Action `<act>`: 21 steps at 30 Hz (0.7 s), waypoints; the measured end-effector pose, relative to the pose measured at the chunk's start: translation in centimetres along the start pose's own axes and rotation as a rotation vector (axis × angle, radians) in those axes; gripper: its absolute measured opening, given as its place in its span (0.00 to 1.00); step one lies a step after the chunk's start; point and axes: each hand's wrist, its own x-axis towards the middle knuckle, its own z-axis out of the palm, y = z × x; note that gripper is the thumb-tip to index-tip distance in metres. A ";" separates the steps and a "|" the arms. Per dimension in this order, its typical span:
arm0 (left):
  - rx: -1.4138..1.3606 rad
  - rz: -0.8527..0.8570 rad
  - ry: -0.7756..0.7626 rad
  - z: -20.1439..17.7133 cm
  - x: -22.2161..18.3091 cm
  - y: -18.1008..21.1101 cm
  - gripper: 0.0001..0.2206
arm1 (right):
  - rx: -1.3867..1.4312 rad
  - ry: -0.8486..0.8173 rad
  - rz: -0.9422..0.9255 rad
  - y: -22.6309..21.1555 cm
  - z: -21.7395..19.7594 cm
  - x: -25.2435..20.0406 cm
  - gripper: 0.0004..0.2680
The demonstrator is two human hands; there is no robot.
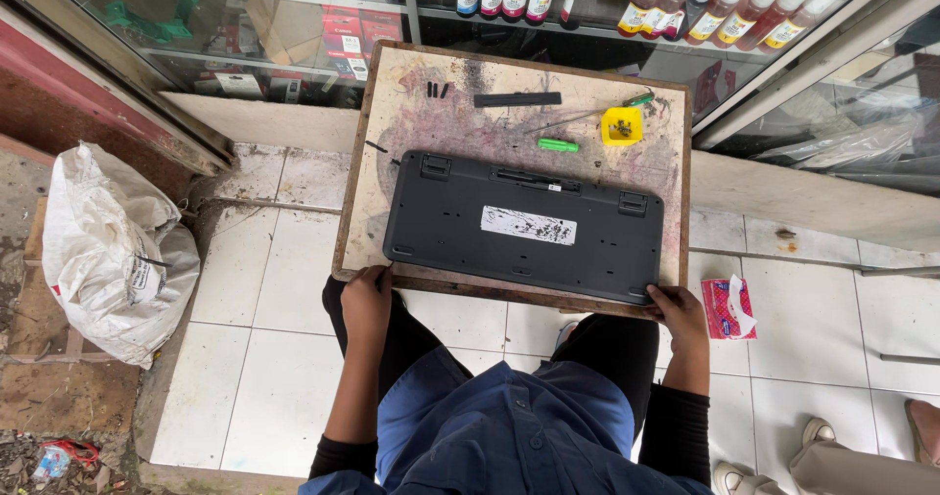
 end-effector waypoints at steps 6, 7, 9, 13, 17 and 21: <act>0.206 0.271 0.251 3.9 -0.7 -3.3 0.07 | 0.031 0.005 -0.002 0.5 0.2 0.2 0.18; 0.207 0.272 0.249 4.1 -0.8 -3.4 0.07 | 0.032 0.006 0.000 0.4 0.2 0.1 0.18; 0.282 0.365 0.338 4.4 -0.8 -3.8 0.05 | 0.026 0.007 -0.005 0.3 0.3 0.1 0.18; 0.359 0.467 0.397 4.7 -0.8 -4.2 0.05 | 0.042 0.003 -0.011 0.1 0.5 -0.2 0.17; 0.319 0.430 0.513 4.9 -0.1 -4.1 0.04 | 0.054 -0.006 -0.018 -0.1 0.6 -0.4 0.17; 0.283 0.423 0.517 4.2 0.2 -3.6 0.04 | 0.059 -0.013 -0.011 -0.5 0.6 -1.0 0.18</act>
